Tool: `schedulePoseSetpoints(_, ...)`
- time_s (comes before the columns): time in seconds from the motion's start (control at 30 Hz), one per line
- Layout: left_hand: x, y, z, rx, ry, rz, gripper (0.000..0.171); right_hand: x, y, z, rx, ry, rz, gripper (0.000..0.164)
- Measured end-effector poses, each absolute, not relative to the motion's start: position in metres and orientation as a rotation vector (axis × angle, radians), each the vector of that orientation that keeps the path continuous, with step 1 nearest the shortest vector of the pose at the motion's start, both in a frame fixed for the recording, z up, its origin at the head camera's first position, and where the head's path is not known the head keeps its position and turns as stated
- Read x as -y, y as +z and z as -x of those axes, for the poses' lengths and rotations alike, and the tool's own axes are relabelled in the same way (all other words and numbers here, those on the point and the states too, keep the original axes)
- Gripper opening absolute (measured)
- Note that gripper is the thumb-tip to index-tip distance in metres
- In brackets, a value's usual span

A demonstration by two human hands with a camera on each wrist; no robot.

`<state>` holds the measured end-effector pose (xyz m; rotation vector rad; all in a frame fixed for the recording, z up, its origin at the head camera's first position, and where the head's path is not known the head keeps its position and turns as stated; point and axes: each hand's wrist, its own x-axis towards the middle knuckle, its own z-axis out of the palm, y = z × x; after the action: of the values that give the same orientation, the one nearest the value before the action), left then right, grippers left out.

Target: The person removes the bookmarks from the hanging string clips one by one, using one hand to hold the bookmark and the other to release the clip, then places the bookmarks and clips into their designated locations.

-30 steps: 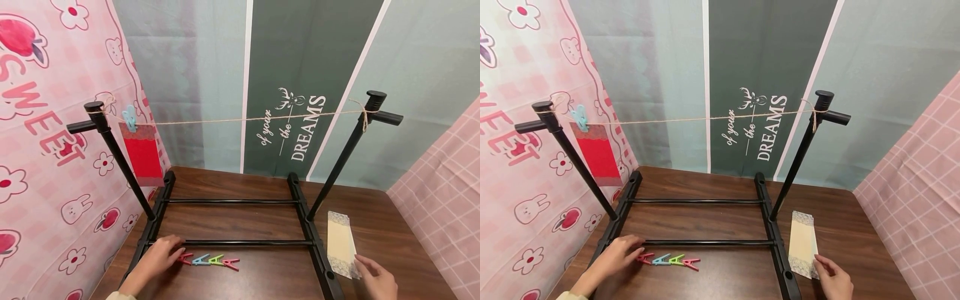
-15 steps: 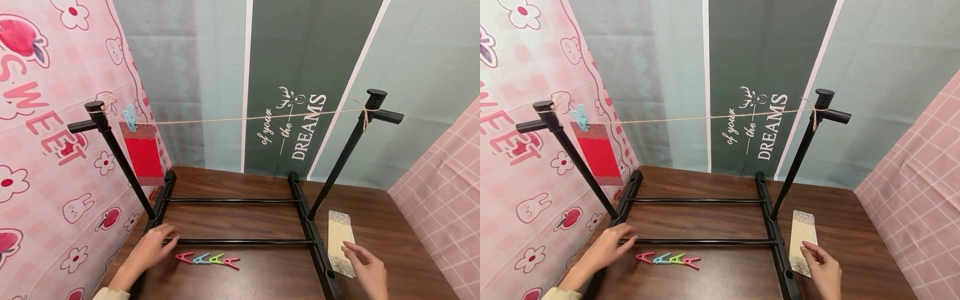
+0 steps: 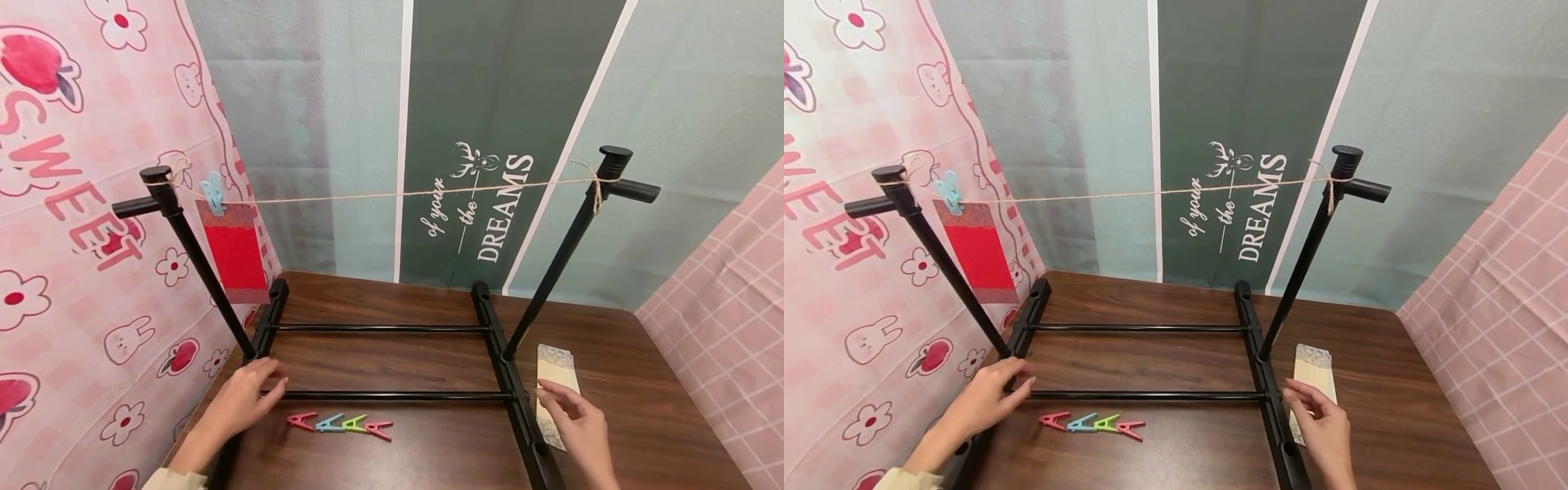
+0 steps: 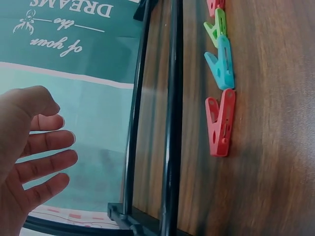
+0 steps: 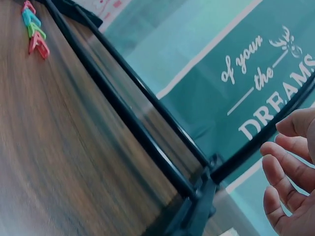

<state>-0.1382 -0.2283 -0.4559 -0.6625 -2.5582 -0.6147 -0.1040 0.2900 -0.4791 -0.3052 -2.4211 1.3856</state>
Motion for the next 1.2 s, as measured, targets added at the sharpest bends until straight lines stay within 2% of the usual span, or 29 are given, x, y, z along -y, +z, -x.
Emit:
schedulePoseSetpoints(0.33,0.232,-0.435,0.136,2.663,-0.579,0.571,0.016,-0.274,-0.472,0.112,2.373,1.474,0.138,0.024)
schedulePoseSetpoints(0.67,0.236,-0.416,0.138,2.522,-0.522,0.671,0.022,-0.256,-0.467,0.12,2.289,1.629,0.13,0.026)
schedulePoseSetpoints(1.2,0.246,-0.39,0.144,2.377,-0.514,0.763,0.025,-0.228,-0.456,0.135,2.28,1.673,-0.147,0.021)
